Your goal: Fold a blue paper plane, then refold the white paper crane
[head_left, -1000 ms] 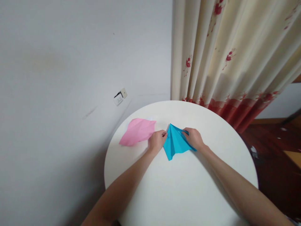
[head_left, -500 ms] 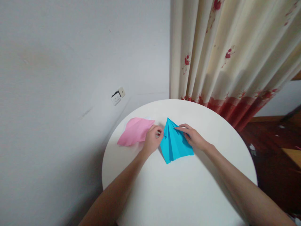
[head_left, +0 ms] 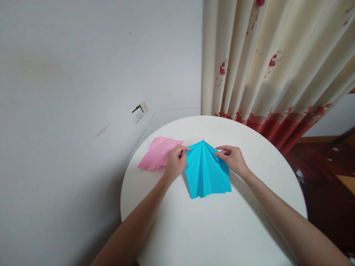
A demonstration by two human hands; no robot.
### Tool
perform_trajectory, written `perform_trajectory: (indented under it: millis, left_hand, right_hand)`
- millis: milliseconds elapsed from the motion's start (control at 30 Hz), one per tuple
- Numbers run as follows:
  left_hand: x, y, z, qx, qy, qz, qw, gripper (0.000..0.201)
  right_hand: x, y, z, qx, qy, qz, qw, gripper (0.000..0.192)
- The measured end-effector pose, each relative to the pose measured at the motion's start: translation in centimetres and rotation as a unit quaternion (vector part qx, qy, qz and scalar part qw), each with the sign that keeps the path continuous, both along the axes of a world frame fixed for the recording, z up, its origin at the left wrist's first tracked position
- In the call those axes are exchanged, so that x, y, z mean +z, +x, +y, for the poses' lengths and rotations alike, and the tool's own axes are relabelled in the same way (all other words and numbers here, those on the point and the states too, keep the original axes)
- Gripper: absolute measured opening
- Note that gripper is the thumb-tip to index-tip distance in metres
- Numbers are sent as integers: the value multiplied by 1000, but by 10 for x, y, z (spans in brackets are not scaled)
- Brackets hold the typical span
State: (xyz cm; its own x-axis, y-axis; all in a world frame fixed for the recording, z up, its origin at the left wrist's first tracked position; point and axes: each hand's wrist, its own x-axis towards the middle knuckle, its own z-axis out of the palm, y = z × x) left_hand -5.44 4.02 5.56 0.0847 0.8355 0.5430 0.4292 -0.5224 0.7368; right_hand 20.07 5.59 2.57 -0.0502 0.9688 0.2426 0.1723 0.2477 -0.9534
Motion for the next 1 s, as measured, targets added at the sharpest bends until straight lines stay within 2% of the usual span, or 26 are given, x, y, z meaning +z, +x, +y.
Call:
perform_trajectory:
  millis: [67, 167, 267, 467, 633, 767, 833, 867, 933, 1000]
  left_hand:
    - [0, 1, -1, 5, -7, -17, 1000, 12]
    - [-3, 0, 1, 45, -18, -22, 999, 7]
    - [-3, -1, 1, 74, -40, -34, 996, 8]
    - [-1, -2, 3, 59, -100, -101, 988, 11]
    - [-3, -5, 6, 11, -172, -218, 961, 29]
    - [1, -6, 2, -52, -245, -306, 918, 69]
    - [0, -6, 0, -62, -280, -302, 909, 82]
    - [-1, -7, 1, -55, -283, -286, 914, 83]
    - [-1, -8, 3, -42, -269, -232, 934, 74]
    - [4, -7, 10, -57, -256, -187, 947, 57]
  right_hand:
    - [-2, 2, 1, -22, 5, -18, 1000, 38]
    - [-1, 4, 2, -55, 35, -35, 997, 35]
    - [4, 8, 3, -58, 47, -12, 997, 33]
    - [12, 13, 4, -72, 35, 30, 996, 33]
    - [17, 10, 2, -95, 29, 48, 994, 38]
    - [23, 7, -2, -57, -2, 83, 995, 42]
    - [24, 8, -3, -43, -11, 85, 995, 42]
    - [24, 8, -3, -41, -11, 84, 996, 42]
    - [24, 11, 0, -34, -13, 85, 996, 41]
    - [27, 13, 5, -10, -29, 89, 996, 41]
